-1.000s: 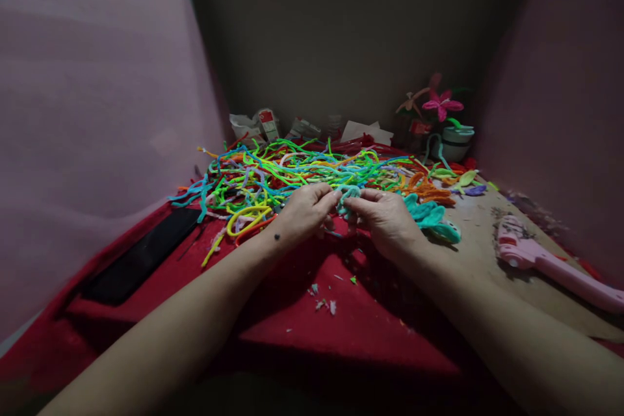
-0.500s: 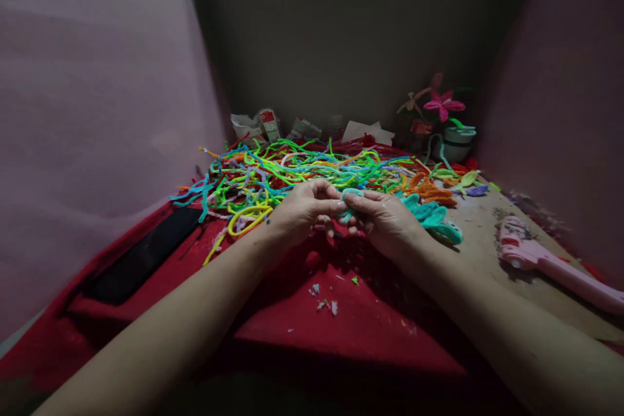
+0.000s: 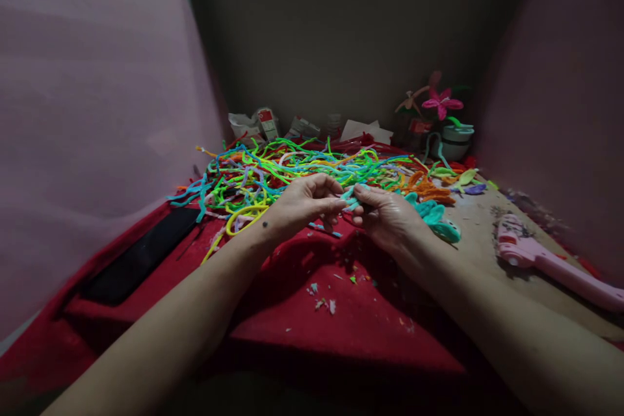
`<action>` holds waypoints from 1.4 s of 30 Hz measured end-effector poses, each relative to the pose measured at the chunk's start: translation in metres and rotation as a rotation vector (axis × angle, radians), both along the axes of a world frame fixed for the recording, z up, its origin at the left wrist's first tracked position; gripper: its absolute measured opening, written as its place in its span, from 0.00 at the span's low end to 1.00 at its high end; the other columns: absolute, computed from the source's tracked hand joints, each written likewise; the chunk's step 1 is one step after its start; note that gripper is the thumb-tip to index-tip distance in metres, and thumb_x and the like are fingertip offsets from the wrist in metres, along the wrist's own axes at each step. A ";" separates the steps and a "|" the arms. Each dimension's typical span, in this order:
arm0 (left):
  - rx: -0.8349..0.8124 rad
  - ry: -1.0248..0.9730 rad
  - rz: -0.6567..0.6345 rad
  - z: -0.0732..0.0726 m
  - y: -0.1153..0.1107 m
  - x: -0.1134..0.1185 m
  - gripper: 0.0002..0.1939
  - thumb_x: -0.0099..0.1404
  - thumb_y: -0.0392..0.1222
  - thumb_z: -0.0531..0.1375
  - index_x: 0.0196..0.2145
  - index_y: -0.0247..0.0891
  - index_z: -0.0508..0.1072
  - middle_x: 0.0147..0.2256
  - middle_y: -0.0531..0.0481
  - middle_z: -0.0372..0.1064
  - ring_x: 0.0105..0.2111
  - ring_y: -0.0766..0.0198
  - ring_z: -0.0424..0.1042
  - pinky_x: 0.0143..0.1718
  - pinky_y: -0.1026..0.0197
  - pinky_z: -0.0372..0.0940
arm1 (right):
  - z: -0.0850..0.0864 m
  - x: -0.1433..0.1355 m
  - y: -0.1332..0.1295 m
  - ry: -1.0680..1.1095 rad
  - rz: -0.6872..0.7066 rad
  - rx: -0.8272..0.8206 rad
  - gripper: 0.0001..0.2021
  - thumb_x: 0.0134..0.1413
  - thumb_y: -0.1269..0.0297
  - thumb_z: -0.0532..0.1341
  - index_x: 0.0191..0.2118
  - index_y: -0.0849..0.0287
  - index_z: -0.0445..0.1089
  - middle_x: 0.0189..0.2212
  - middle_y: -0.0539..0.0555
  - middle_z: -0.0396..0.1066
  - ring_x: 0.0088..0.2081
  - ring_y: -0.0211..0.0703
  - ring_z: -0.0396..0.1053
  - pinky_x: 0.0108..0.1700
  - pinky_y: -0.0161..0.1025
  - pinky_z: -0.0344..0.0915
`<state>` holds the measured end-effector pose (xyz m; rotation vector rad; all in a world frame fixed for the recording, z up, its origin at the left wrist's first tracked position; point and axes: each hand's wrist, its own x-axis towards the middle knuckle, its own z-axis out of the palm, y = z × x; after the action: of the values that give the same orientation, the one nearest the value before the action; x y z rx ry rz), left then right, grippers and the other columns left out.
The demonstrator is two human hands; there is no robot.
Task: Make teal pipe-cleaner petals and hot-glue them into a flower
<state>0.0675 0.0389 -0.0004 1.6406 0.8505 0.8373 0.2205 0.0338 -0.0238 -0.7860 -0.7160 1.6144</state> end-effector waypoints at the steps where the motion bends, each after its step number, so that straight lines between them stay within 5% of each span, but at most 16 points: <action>1: 0.005 0.015 0.012 0.000 0.000 0.000 0.11 0.53 0.39 0.61 0.33 0.32 0.65 0.20 0.54 0.66 0.18 0.70 0.66 0.22 0.65 0.64 | 0.000 -0.001 0.000 0.004 -0.015 -0.008 0.06 0.45 0.75 0.59 0.21 0.65 0.68 0.14 0.48 0.64 0.15 0.29 0.59 0.15 0.27 0.59; 8: -0.013 0.033 0.049 0.001 -0.004 -0.001 0.10 0.55 0.44 0.59 0.27 0.32 0.69 0.16 0.56 0.61 0.15 0.73 0.61 0.17 0.69 0.60 | 0.000 0.000 -0.002 -0.075 0.017 0.043 0.04 0.41 0.70 0.64 0.23 0.64 0.69 0.16 0.48 0.65 0.16 0.29 0.59 0.16 0.28 0.59; 15: -0.226 -0.106 0.014 -0.003 0.002 -0.004 0.06 0.51 0.38 0.61 0.25 0.31 0.69 0.19 0.55 0.61 0.17 0.74 0.59 0.20 0.67 0.61 | -0.004 0.002 0.002 -0.089 0.037 0.116 0.07 0.39 0.67 0.65 0.24 0.64 0.68 0.18 0.49 0.66 0.18 0.31 0.62 0.18 0.28 0.62; 24: -0.189 -0.159 0.096 -0.004 0.006 -0.005 0.05 0.51 0.36 0.61 0.24 0.31 0.68 0.16 0.56 0.60 0.14 0.74 0.59 0.17 0.68 0.60 | -0.003 0.001 -0.002 -0.184 0.115 0.104 0.08 0.33 0.76 0.66 0.23 0.64 0.66 0.19 0.50 0.68 0.20 0.34 0.66 0.21 0.32 0.66; 32: 0.010 0.080 0.226 -0.001 -0.001 0.002 0.05 0.53 0.36 0.58 0.23 0.31 0.68 0.14 0.56 0.62 0.13 0.73 0.61 0.16 0.69 0.57 | 0.000 0.000 -0.002 -0.067 -0.004 0.062 0.08 0.34 0.76 0.64 0.22 0.62 0.64 0.20 0.52 0.70 0.21 0.35 0.67 0.24 0.34 0.68; 42: -0.057 0.038 0.195 -0.004 -0.006 0.008 0.05 0.53 0.35 0.58 0.21 0.32 0.65 0.14 0.57 0.61 0.12 0.73 0.61 0.15 0.69 0.60 | -0.005 -0.002 -0.006 -0.387 -0.170 0.345 0.09 0.36 0.68 0.65 0.21 0.60 0.63 0.13 0.44 0.64 0.15 0.32 0.61 0.20 0.31 0.57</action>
<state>0.0755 0.0327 -0.0047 1.5450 1.0639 0.9099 0.2182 0.0274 -0.0285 -0.8848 -1.1365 1.1530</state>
